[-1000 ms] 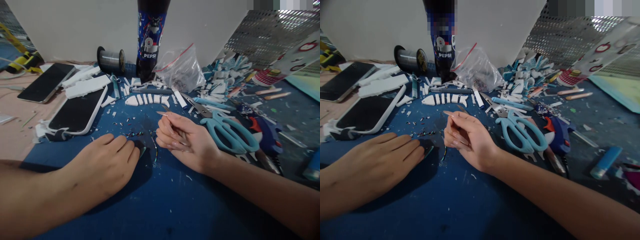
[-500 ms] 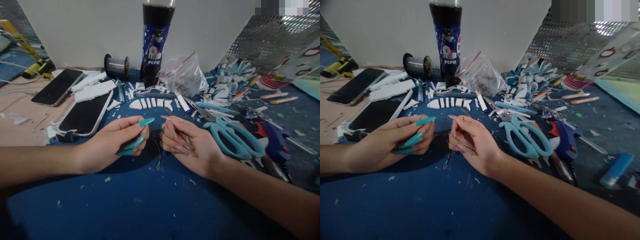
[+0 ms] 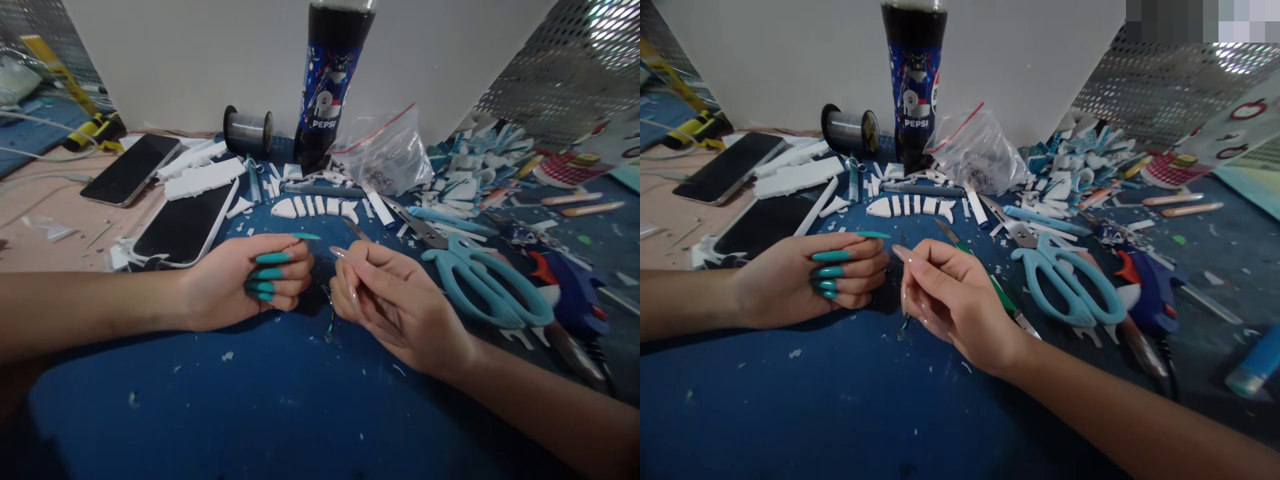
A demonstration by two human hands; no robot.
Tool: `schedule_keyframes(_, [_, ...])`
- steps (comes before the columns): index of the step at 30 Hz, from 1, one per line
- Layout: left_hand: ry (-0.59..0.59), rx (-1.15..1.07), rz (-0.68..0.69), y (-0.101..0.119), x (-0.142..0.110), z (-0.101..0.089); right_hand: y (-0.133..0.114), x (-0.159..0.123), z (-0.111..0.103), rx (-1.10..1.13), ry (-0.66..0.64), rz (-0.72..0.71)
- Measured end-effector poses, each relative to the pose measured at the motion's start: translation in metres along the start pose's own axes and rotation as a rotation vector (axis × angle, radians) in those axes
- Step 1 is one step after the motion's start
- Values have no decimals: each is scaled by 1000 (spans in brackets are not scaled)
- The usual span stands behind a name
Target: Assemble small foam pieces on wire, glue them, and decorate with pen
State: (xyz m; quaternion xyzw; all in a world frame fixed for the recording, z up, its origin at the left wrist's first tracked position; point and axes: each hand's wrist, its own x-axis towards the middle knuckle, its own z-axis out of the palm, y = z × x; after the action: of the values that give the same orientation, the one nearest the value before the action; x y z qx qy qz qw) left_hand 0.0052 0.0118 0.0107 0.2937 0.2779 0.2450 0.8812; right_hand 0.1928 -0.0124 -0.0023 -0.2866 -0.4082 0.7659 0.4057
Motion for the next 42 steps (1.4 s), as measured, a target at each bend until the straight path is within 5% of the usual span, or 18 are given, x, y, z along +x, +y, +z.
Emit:
schedule_keyframes(7, [-41,107,28,3,2,-2,-1,0,1,-32,55,56])
schedule_keyframes(19, [-35,-143,-58,4,3,-5,-3,0,1,1,51,74])
schedule_keyframes(42, [-13,-131,-67,6,3,-5,-1,-3,1,-91,61,65])
